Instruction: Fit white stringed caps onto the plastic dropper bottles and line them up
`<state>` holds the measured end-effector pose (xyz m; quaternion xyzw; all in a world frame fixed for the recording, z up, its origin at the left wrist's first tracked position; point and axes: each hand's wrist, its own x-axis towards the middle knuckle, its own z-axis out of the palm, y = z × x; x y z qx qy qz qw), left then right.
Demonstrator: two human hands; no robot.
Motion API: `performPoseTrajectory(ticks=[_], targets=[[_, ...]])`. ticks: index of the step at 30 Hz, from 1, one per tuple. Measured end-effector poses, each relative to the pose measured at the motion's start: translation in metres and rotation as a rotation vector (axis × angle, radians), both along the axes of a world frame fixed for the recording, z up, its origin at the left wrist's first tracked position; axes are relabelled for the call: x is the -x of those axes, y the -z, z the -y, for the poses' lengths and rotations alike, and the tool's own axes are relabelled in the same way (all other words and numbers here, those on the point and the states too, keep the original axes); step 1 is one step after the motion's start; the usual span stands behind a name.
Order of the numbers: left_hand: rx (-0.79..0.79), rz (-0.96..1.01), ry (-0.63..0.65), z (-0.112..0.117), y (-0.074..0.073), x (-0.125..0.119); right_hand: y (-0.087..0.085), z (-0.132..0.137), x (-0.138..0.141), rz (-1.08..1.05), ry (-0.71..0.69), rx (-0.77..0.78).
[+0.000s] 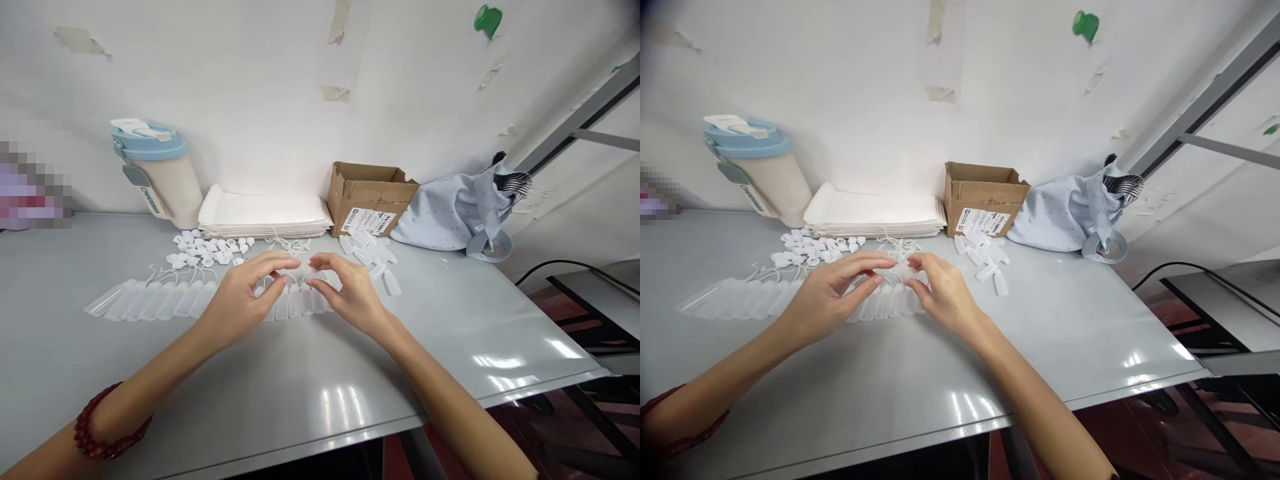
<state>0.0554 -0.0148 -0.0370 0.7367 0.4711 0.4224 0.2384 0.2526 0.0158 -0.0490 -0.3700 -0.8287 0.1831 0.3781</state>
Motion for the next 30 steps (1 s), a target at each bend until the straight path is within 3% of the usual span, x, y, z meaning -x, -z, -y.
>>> performPoseTrajectory(ticks=[6, 13, 18, 25, 30], targets=[[-0.029, -0.015, 0.025, 0.005, 0.004, -0.003, 0.002, 0.003, 0.002, -0.028, -0.01, -0.017], [-0.236, -0.142, 0.066, 0.008, 0.009, -0.006, 0.0, 0.006, 0.004, -0.077, -0.02, 0.026], [-0.331, -0.156, 0.072, 0.009, 0.01, -0.007, -0.002, 0.006, 0.006, -0.202, -0.007, 0.193], [-0.342, -0.134, 0.059, 0.009, 0.009, -0.007, -0.007, 0.005, 0.007, -0.396, -0.01, 0.524], [-0.322, -0.118, 0.071, 0.009, 0.007, -0.007, -0.011, 0.006, 0.009, -0.454, -0.002, 0.639]])
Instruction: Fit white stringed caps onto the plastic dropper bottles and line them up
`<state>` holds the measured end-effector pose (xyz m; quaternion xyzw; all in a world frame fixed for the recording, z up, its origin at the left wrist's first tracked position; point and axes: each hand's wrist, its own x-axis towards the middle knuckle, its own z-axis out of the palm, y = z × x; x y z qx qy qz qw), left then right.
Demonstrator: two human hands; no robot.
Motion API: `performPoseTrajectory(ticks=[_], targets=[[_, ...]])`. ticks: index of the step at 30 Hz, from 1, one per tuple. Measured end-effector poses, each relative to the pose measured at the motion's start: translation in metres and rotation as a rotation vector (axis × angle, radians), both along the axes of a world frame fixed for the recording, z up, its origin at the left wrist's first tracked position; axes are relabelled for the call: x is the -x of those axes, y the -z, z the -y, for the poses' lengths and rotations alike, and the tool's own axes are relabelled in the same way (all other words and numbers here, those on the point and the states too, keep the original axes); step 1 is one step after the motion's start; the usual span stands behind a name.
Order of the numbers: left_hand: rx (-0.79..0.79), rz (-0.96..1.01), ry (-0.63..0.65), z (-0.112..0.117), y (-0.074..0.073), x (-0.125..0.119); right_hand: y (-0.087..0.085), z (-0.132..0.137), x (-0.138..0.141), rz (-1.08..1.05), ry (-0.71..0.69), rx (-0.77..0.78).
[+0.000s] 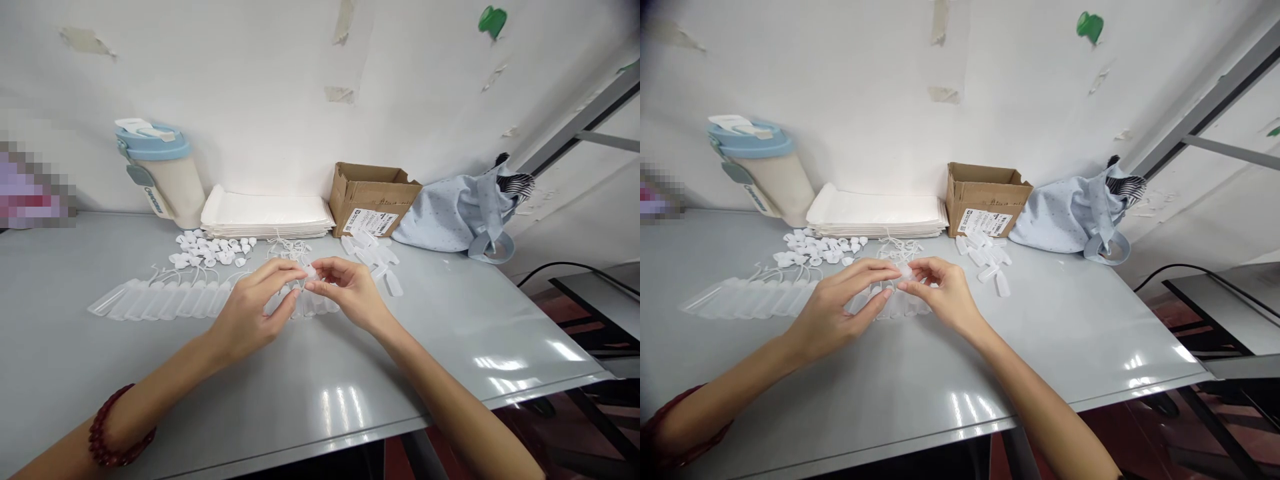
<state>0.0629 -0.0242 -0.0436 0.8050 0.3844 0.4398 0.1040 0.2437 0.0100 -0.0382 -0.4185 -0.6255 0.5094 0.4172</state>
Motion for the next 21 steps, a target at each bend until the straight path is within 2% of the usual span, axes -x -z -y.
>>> performPoseTrajectory(ticks=[9, 15, 21], targets=[[0.041, -0.097, -0.051, -0.003, 0.001, -0.003, -0.003, 0.002, 0.001, -0.133, 0.017, 0.167], [-0.047, -0.203, -0.042, -0.011, 0.001, -0.011, -0.007, 0.002, 0.001, -0.159, 0.062, 0.209], [-0.133, -0.32, -0.034, -0.02, -0.003, -0.015, -0.006, -0.001, -0.003, -0.179, 0.107, 0.187]])
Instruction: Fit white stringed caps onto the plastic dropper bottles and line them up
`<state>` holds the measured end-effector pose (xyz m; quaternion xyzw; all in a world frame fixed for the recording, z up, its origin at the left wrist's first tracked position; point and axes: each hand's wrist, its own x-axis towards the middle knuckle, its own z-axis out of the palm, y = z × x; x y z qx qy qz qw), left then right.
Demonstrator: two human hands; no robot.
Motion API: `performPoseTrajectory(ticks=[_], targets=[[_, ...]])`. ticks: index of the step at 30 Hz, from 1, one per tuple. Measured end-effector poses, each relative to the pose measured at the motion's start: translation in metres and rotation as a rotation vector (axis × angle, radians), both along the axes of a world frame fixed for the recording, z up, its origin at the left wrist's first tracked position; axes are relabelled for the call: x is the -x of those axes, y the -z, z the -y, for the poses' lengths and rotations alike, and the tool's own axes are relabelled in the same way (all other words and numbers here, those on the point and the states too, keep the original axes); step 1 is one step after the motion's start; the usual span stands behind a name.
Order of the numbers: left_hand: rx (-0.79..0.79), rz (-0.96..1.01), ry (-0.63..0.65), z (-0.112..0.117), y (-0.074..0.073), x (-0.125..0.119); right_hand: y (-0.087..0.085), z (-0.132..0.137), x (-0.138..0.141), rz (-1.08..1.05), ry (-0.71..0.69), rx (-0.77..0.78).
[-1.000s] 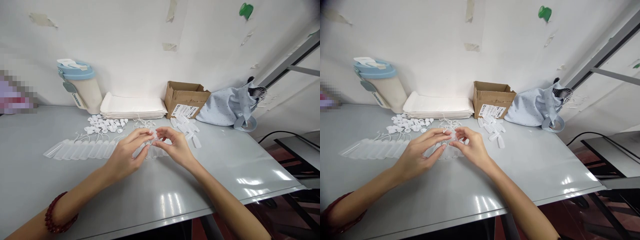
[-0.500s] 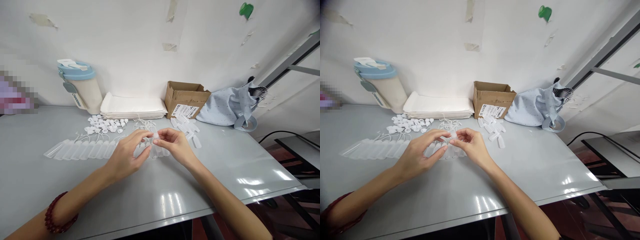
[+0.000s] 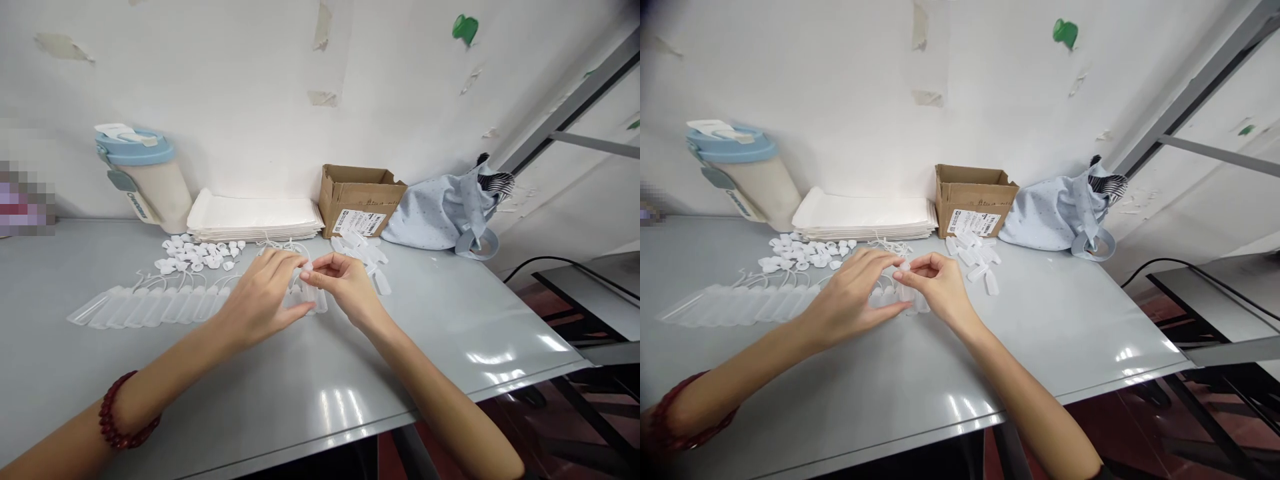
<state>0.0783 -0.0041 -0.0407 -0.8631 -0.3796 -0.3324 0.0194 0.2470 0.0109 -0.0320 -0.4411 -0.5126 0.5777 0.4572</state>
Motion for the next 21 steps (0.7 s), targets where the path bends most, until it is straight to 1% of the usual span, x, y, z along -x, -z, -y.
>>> performPoseTrajectory(ticks=[3, 5, 9, 13, 17, 21], targets=[[0.019, 0.017, -0.012, -0.005, -0.004, -0.006, -0.002, -0.004, -0.006, 0.017, 0.021, -0.024], [0.057, 0.043, -0.021, -0.008, -0.005, -0.011, -0.006, -0.008, -0.012, 0.085, 0.001, -0.048], [0.189, 0.074, -0.034, -0.011, -0.003, -0.022, -0.018, -0.017, -0.032, 0.344, -0.135, -0.075], [0.308, 0.059, -0.033, -0.013, 0.003, -0.031, -0.027, -0.022, -0.049, 0.546, -0.221, -0.065], [0.373, 0.031, -0.006, -0.014, 0.01, -0.039, -0.027, -0.024, -0.054, 0.699, -0.29, -0.07], [0.397, 0.001, 0.019, -0.016, 0.013, -0.045, -0.026, -0.025, -0.054, 0.82, -0.302, -0.075]])
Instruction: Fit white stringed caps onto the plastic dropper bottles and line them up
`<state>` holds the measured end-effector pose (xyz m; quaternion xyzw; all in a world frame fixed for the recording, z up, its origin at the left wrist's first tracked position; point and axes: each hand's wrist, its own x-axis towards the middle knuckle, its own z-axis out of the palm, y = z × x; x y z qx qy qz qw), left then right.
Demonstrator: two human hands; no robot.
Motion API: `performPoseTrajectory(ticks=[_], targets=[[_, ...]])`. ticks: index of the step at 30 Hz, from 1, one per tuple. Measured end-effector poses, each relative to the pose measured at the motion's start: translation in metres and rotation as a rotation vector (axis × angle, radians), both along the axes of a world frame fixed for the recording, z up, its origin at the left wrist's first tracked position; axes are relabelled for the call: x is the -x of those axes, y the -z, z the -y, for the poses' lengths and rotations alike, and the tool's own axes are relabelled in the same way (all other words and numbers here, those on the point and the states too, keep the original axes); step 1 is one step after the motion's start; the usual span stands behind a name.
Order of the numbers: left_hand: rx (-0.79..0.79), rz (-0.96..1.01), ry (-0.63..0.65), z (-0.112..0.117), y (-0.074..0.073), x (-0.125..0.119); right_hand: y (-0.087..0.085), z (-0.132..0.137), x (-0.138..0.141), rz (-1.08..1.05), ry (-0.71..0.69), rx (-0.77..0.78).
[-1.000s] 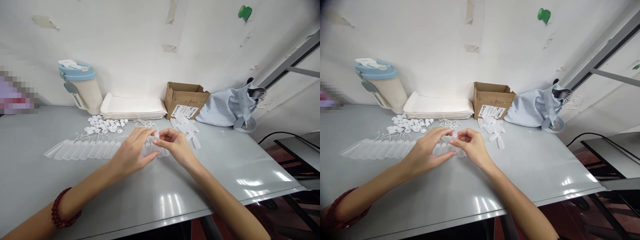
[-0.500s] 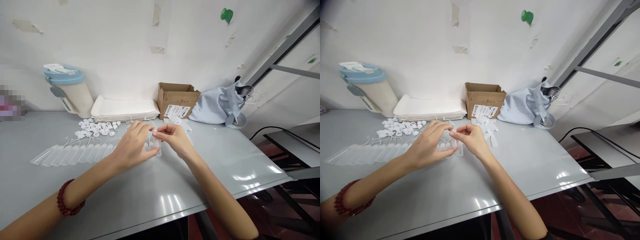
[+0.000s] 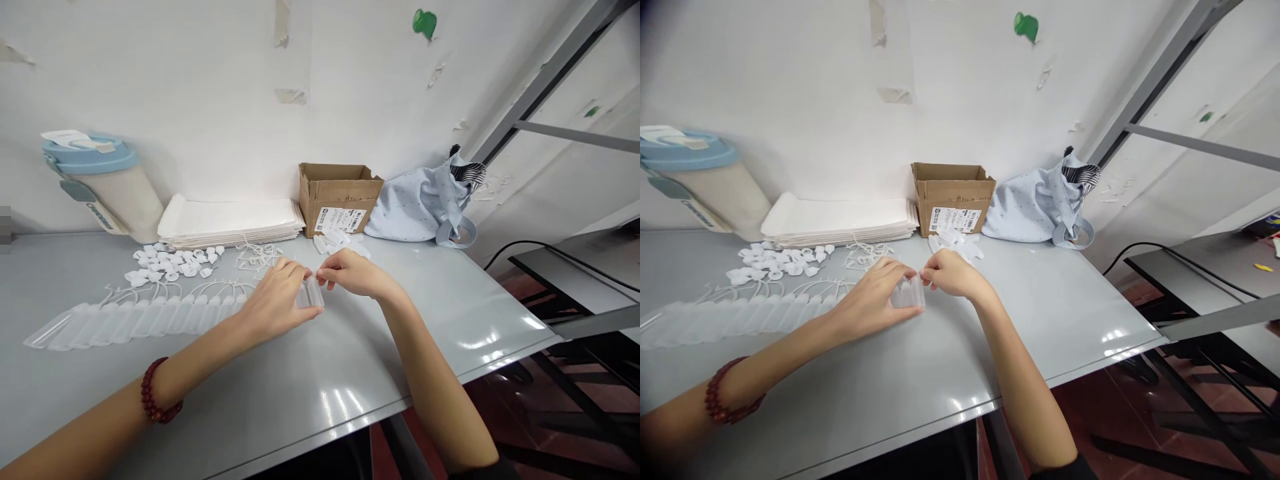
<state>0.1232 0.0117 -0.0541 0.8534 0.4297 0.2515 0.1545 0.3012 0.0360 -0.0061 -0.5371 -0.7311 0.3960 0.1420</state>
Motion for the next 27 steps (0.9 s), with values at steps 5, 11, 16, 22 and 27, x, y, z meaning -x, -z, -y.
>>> performPoseTrajectory(ticks=[5, 11, 16, 22, 27], targets=[[0.019, -0.039, 0.002, -0.002, 0.001, -0.004, 0.002, -0.002, 0.002, 0.091, 0.003, 0.015], [0.012, -0.121, 0.014, -0.006, 0.002, -0.004, 0.01, -0.006, 0.003, 0.127, -0.017, 0.009], [0.021, -0.139, 0.007, -0.008, 0.005, -0.003, 0.011, -0.006, 0.004, 0.137, -0.039, 0.001], [0.036, -0.163, 0.011, -0.009, 0.005, -0.001, 0.013, -0.005, 0.006, 0.132, -0.039, -0.007], [0.023, -0.17, 0.009, -0.008, 0.005, -0.001, 0.014, -0.006, 0.007, 0.138, -0.045, -0.003]])
